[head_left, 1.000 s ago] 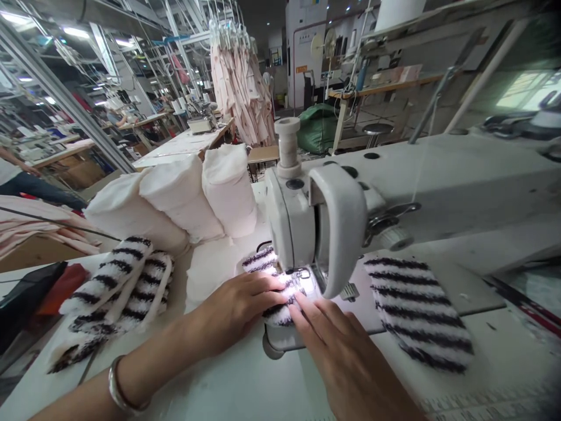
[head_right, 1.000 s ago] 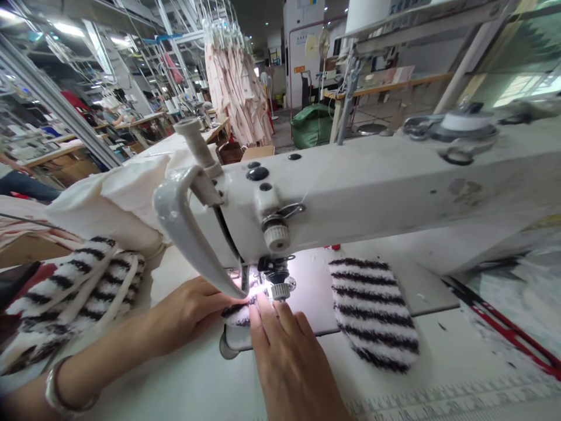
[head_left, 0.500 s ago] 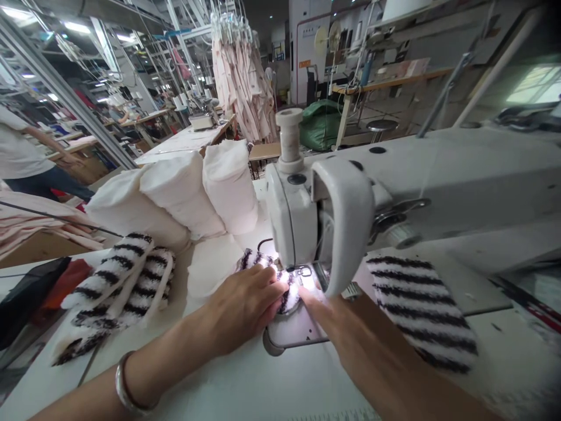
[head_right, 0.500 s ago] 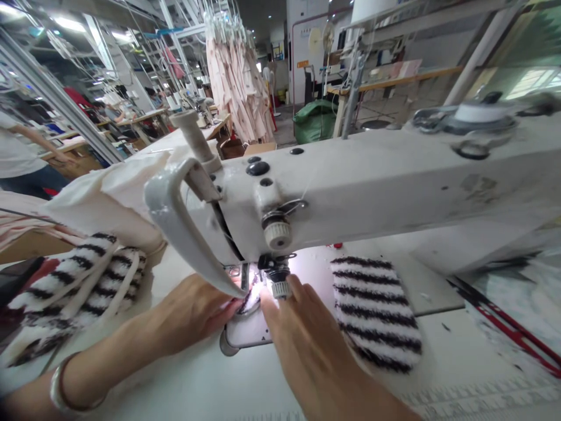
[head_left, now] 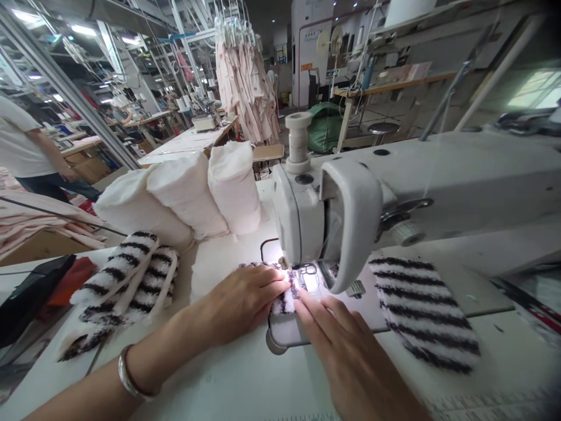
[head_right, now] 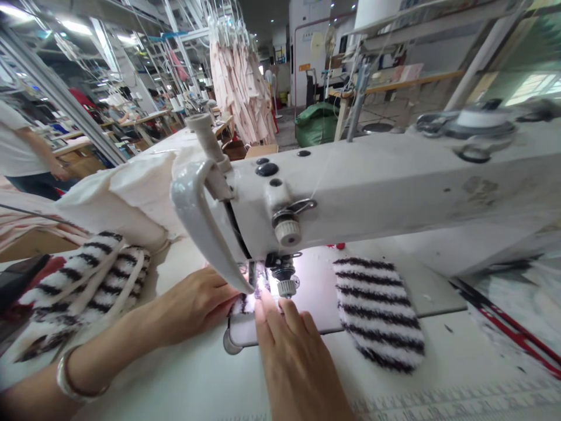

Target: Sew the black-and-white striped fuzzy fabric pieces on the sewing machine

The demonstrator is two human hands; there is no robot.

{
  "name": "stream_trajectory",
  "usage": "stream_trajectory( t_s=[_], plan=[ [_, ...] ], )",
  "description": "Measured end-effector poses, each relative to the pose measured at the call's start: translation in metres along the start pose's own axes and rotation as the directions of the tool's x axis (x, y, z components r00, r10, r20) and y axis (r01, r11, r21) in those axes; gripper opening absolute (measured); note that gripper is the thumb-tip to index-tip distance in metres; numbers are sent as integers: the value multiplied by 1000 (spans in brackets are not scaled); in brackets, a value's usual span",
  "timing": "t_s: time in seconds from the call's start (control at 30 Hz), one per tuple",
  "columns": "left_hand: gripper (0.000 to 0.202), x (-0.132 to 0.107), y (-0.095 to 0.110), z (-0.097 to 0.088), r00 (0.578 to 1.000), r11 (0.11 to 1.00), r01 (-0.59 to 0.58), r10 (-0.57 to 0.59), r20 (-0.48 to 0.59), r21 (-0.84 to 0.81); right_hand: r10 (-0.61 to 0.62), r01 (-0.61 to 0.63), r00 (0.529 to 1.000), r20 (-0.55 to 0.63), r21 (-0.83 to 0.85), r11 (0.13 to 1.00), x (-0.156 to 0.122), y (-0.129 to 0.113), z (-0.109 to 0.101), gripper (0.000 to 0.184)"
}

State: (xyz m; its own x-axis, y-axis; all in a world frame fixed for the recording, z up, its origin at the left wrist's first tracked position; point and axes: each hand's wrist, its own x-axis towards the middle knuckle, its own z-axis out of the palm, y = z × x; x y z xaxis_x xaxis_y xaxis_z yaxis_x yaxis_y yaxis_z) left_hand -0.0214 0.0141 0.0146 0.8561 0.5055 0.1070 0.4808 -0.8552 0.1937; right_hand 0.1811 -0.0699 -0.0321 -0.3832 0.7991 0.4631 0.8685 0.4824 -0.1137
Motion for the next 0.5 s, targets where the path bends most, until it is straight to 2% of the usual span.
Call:
stream_trajectory(
  t_s=[0.13,0.23,0.4,0.5],
  plan=[
    [14,1,8,4,997,993,70,-68,-20,90,-46,47,998,-37,35,998,6,11,5,54],
    [12,5,7,0,996,988,89,-88,-13,128,-62,63,992,-108,6,998,11,1,4,51],
    [28,6,-3,-13,994,996,-84,86,67,-33,-16,14,998,-67,-30,999,6,-21,4,55],
    [35,0,-4,-12,993,993,-104,107,51,-46,39,-41,995,-93,-18,999,-2,-17,10,56]
  ],
)
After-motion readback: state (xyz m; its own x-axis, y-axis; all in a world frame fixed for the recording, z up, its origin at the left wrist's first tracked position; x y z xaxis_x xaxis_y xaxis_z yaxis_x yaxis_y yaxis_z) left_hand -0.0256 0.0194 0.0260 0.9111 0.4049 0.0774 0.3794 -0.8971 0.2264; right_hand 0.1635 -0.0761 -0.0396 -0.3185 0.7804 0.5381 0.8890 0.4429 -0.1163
